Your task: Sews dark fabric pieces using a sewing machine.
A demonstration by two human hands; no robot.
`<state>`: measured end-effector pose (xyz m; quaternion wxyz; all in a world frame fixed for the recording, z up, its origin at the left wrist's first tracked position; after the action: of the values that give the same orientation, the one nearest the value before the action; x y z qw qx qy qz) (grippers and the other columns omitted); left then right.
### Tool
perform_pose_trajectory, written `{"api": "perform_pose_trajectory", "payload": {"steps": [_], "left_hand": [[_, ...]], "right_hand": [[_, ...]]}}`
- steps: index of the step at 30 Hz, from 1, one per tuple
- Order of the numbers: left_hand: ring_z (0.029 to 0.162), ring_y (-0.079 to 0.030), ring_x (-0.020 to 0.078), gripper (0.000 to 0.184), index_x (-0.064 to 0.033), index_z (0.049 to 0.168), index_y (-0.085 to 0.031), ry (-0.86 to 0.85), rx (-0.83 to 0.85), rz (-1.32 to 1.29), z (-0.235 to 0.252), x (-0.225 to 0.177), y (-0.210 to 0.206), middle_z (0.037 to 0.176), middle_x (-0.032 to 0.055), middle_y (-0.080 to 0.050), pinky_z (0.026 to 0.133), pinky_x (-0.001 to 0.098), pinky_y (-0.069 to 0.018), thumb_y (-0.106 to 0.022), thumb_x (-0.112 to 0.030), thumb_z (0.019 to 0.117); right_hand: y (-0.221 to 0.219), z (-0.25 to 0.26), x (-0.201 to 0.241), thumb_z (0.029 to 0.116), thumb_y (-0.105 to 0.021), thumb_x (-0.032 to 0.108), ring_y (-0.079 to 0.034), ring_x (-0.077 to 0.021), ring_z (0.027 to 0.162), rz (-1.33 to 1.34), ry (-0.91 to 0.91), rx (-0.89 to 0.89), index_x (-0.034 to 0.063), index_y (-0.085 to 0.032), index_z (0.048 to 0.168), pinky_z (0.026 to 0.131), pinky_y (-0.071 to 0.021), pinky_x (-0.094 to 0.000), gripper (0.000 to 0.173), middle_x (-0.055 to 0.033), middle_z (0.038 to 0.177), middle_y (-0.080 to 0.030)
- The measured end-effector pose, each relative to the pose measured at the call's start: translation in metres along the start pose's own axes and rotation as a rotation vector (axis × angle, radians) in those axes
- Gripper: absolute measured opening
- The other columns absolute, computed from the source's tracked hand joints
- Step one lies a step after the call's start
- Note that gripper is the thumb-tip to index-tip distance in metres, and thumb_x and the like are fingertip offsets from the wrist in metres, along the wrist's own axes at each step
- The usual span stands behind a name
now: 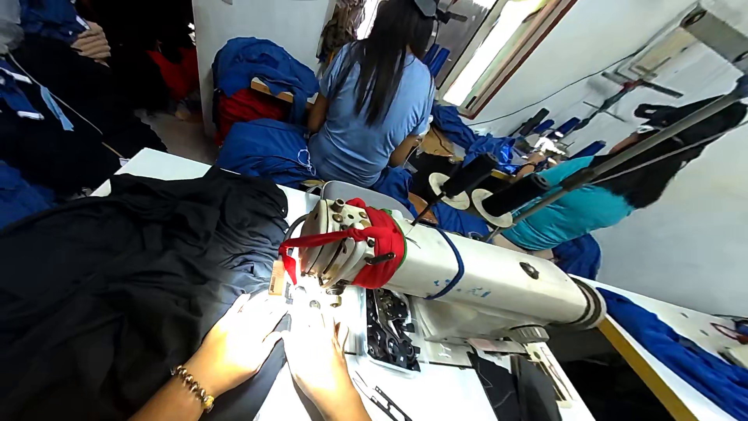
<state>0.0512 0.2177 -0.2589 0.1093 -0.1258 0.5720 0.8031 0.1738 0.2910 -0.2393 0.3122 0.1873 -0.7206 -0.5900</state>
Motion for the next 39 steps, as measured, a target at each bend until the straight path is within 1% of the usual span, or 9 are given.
{"api": "perform_pose_trajectory", "payload": {"steps": [8, 12, 17, 19, 22, 26, 30, 34, 39], "left_hand": [[0.145, -0.045, 0.0175, 0.049, -0.0212, 0.143, -0.061, 0.023, 0.027, 0.019, 0.005, 0.003, -0.001, 0.150, -0.0047, -0.056, 0.119, 0.0496, -0.0346, -0.034, -0.038, 0.1055], [0.151, -0.033, 0.0177, 0.052, -0.0273, 0.154, -0.047, 0.112, 0.213, 0.033, 0.022, 0.014, -0.006, 0.160, -0.0017, -0.044, 0.124, 0.0494, -0.0232, -0.033, -0.041, 0.1060], [0.155, -0.024, 0.0224, 0.056, -0.0196, 0.156, -0.044, 0.239, 0.405, 0.073, 0.046, 0.025, -0.003, 0.166, 0.0086, -0.033, 0.127, 0.0444, -0.0144, -0.031, -0.046, 0.1082], [0.157, -0.019, 0.0208, 0.059, -0.0203, 0.159, -0.039, 0.265, 0.446, 0.073, 0.049, 0.028, -0.004, 0.168, 0.0083, -0.027, 0.128, 0.0431, -0.0098, -0.029, -0.048, 0.1083], [0.155, -0.023, 0.0216, 0.056, -0.0169, 0.156, -0.045, 0.241, 0.367, 0.027, 0.048, 0.025, -0.002, 0.165, 0.0106, -0.034, 0.127, 0.0430, -0.0119, -0.033, -0.044, 0.1085], [0.138, -0.052, 0.0304, 0.045, -0.0097, 0.138, -0.064, 0.211, -0.054, 0.032, 0.035, -0.004, 0.014, 0.142, 0.0159, -0.061, 0.118, 0.0520, -0.0347, -0.049, -0.032, 0.1020], [0.131, -0.059, 0.0338, 0.050, -0.0057, 0.134, -0.066, 0.240, -0.211, 0.039, 0.019, -0.034, 0.016, 0.136, 0.0142, -0.066, 0.110, 0.0633, -0.0393, -0.050, -0.035, 0.0968], [0.144, -0.046, 0.0341, 0.057, -0.0058, 0.144, -0.058, 0.294, -0.024, 0.032, 0.010, -0.033, 0.005, 0.149, 0.0112, -0.057, 0.116, 0.0617, -0.0313, -0.049, -0.039, 0.0976], [0.151, -0.035, 0.0261, 0.061, -0.0105, 0.150, -0.053, 0.307, 0.005, 0.025, 0.001, -0.025, -0.008, 0.158, 0.0055, -0.046, 0.123, 0.0558, -0.0222, -0.037, -0.046, 0.1021]], "right_hand": [[0.000, 0.008, 0.000, 0.1041, -0.046, 0.042, -0.037, -0.0361, 0.146, 0.005, 0.013, 0.021, 0.0223, -0.053, 0.150, 0.111, -0.0279, -0.0697, 0.050, -0.0067, 0.153, -0.050], [0.003, 0.002, -0.007, 0.1014, -0.049, 0.051, -0.043, -0.0330, 0.141, 0.120, -0.003, -0.100, 0.0231, -0.055, 0.149, 0.111, -0.0307, -0.0653, 0.056, -0.0072, 0.146, -0.056], [0.016, -0.046, -0.021, 0.0879, -0.067, 0.034, -0.066, -0.0359, 0.114, 0.203, 0.203, -0.254, 0.0042, -0.077, 0.110, 0.096, -0.0490, -0.0585, 0.038, -0.0151, 0.116, -0.073], [0.035, -0.069, -0.031, 0.0924, -0.068, 0.029, -0.069, -0.0347, 0.101, 0.301, 0.265, -0.228, -0.0002, -0.075, 0.097, 0.090, -0.0547, -0.0528, 0.030, -0.0182, 0.100, -0.072], [0.088, -0.098, -0.071, 0.0936, -0.069, 0.017, -0.070, -0.0262, 0.096, 0.468, 0.296, -0.255, -0.0068, -0.070, 0.119, 0.084, -0.0592, -0.0401, 0.035, -0.0217, 0.109, -0.070], [0.190, -0.112, -0.182, 0.1012, -0.055, 0.013, -0.066, -0.0127, 0.103, 0.287, 0.235, -0.709, -0.0169, -0.059, 0.120, 0.090, -0.0556, -0.0290, 0.035, -0.0221, 0.113, -0.067], [0.257, -0.074, -0.321, 0.1030, -0.055, 0.031, -0.059, -0.0301, 0.110, 0.247, -0.149, -0.991, -0.0176, -0.056, 0.125, 0.095, -0.0498, -0.0392, 0.053, -0.0362, 0.122, -0.059], [0.240, -0.032, -0.375, 0.1077, -0.041, 0.046, -0.064, -0.0257, 0.111, 0.699, -0.502, -0.656, 0.0006, -0.054, 0.139, 0.095, -0.0521, -0.0513, 0.056, -0.0186, 0.125, -0.064], [0.211, -0.033, -0.394, 0.1055, -0.035, 0.049, -0.066, -0.0104, 0.108, 0.995, -0.297, -0.605, 0.0182, -0.047, 0.148, 0.090, -0.0579, -0.0388, 0.054, 0.0019, 0.124, -0.066]]}}
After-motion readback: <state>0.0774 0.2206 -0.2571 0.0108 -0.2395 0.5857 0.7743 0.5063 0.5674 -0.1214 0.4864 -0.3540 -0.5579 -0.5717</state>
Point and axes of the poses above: each hand's wrist, its own z-axis towards the middle knuckle, its own y-axis out of the back of the hand, x = y × z, the point moved 5 cm from there along z, towards the middle knuckle
